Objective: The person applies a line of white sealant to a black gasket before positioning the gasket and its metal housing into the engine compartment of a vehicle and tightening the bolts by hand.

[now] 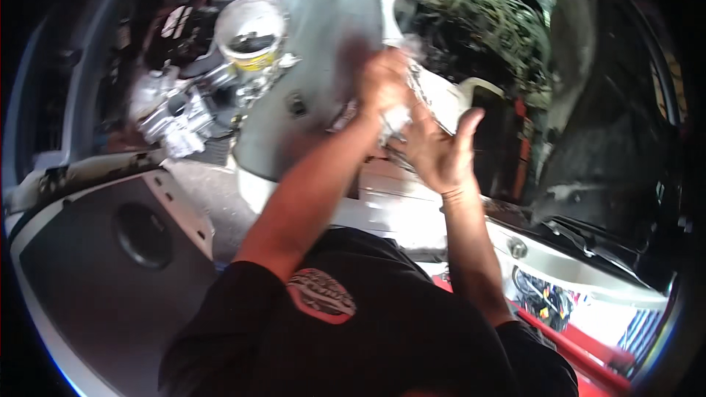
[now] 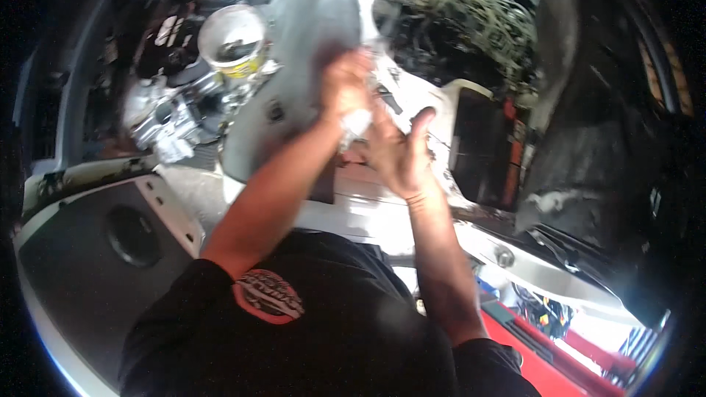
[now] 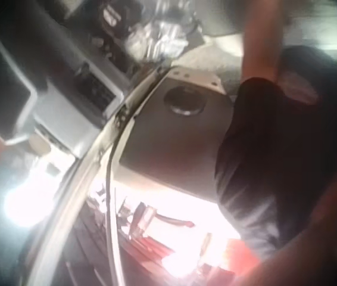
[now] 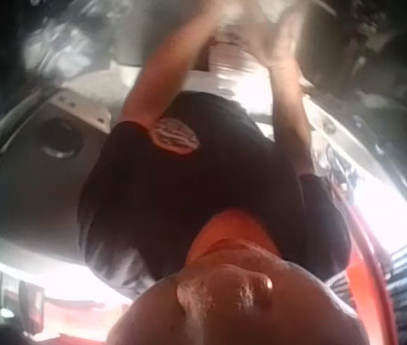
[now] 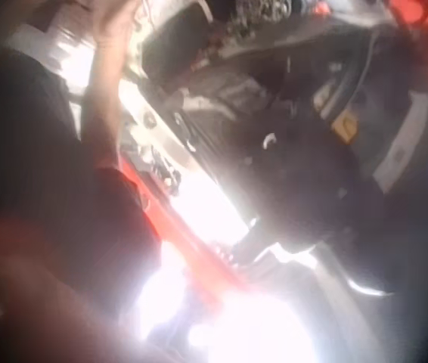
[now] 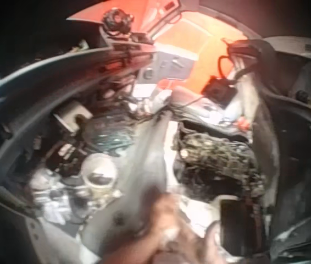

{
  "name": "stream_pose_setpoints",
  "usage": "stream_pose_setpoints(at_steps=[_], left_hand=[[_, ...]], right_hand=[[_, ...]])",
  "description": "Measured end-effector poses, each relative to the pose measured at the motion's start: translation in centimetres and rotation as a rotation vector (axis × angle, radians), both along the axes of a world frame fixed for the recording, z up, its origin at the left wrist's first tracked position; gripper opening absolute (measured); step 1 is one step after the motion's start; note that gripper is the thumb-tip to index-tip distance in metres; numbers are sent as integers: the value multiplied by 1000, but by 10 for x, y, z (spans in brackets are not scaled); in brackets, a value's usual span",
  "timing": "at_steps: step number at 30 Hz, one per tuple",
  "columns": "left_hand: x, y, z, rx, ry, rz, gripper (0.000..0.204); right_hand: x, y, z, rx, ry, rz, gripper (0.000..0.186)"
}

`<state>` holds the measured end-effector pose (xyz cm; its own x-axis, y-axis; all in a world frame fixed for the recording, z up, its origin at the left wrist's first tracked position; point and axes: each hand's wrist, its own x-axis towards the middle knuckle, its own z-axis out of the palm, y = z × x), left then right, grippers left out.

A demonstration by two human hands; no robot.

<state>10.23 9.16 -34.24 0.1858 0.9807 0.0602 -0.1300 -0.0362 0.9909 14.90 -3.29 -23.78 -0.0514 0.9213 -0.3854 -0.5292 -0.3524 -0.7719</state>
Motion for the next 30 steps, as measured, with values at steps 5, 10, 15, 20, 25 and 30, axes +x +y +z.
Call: stream_pose_setpoints(at_steps=[5,10,15,20,25,30], left_hand=[[-32,23,36,43,38,59,33],[10,-89,82,677,83,-118,19],[27,-39,29,353,292,73,20],[-4,-88,80,767,156,-30,18],[4,-1,38,539,375,176,27],[25,-46,51,253,-241,123,20]], right_hand=[[34,4,-14,35,302,-432,99],[40,25,-75,-195,147,-582,70],[36,29,-83,-174,98,-420,65],[15,10,-57,-140,-30,-416,63],[24,29,-52,-44,-136,-293,61],[84,67,-39,23,485,-864,63]])
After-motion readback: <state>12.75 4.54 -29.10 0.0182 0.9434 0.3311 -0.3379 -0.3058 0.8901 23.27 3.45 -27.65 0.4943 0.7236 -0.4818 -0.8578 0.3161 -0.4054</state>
